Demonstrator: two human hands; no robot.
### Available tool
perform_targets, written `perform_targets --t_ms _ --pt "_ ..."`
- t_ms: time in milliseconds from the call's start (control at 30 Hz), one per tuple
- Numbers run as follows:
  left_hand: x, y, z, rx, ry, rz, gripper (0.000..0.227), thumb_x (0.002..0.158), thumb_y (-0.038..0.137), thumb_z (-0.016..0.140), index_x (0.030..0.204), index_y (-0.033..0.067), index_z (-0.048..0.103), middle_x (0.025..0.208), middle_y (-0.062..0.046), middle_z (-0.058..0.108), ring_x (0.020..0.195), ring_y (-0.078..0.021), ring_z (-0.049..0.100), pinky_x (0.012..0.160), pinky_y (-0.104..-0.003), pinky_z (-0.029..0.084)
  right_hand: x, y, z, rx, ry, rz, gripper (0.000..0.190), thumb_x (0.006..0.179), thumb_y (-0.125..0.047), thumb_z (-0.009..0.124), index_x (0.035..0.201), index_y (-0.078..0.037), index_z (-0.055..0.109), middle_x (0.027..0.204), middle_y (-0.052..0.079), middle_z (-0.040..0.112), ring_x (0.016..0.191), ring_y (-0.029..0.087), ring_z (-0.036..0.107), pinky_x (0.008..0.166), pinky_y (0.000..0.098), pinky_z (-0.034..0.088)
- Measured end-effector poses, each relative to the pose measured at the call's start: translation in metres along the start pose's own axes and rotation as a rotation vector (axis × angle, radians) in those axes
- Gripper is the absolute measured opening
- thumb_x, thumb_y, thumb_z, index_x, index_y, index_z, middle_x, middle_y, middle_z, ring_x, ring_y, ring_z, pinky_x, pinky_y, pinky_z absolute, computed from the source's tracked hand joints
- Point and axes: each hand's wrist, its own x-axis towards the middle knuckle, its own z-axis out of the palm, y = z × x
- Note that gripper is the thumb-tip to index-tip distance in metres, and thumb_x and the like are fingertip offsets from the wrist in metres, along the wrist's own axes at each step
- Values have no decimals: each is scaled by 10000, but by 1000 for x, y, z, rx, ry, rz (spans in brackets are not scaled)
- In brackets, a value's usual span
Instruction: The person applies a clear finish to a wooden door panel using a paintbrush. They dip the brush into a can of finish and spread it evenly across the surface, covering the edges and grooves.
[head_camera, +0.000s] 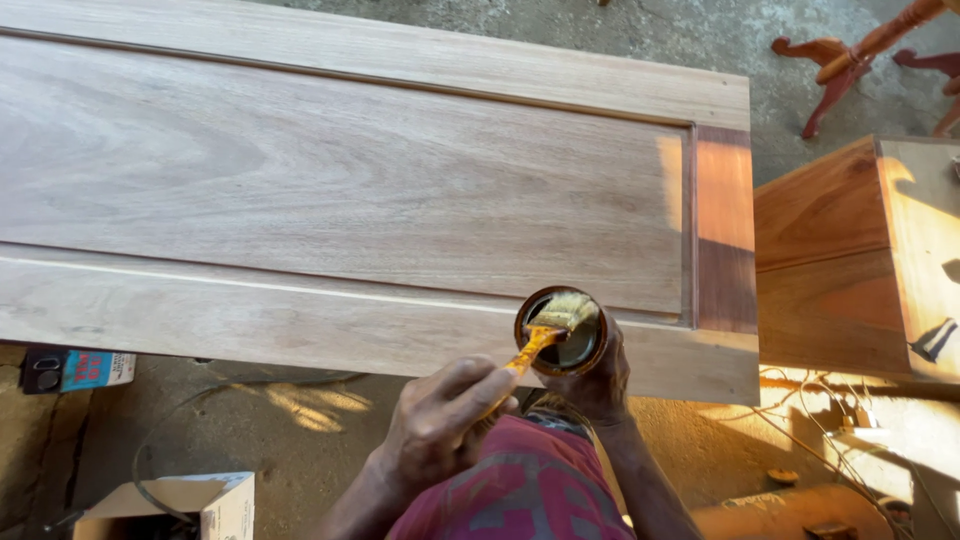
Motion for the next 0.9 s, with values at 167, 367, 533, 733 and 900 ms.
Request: perform_targets --t_ms 167,367,533,733,900 --pt "-21 -3 39 -128 242 -259 198 937 106 770 1114 31 721 971 -108 731 748 -206 748 624 -307 623 -20 34 -14 -22 18 51 1110 584 -367 972 1446 28 395 1338 231 568 1214 375 610 997 442 550" --pt "-60 -64 141 -873 354 -1184 163 997 134 641 1083 -4 650 900 -216 775 673 -203 739 544 -306 611 -58 100 -75 -130 -5 306 1105 551 -399 962 1435 14 443 1298 228 625 1164 364 656 954 447 561" --pt "-41 -58 215 -1636 153 -1390 189 1009 99 590 1120 -13 486 963 -175 713 681 -179 706 558 -295 591 -91 146 -129 -152 36 528 1126 528 -406 954 1437 21 445 1291 226 633 1159 364 656 936 460 551" --pt "-34 -62 316 -1043 -84 -1370 294 940 149 542 1217 76 609 796 -72 639 488 -89 482 358 -215 357 -118 193 -171 -154 32 595 1132 545 -419 948 1447 29 432 1290 220 634 1151 358 660 936 456 554" --pt "1 -26 359 -116 -477 -1201 348 1030 350 584 1284 115 629 746 -12 615 557 -152 492 421 -307 369 -133 216 -188 -127 2 631 1137 562 -432 942 1458 36 420 1289 215 636 1143 352 664 936 452 557"
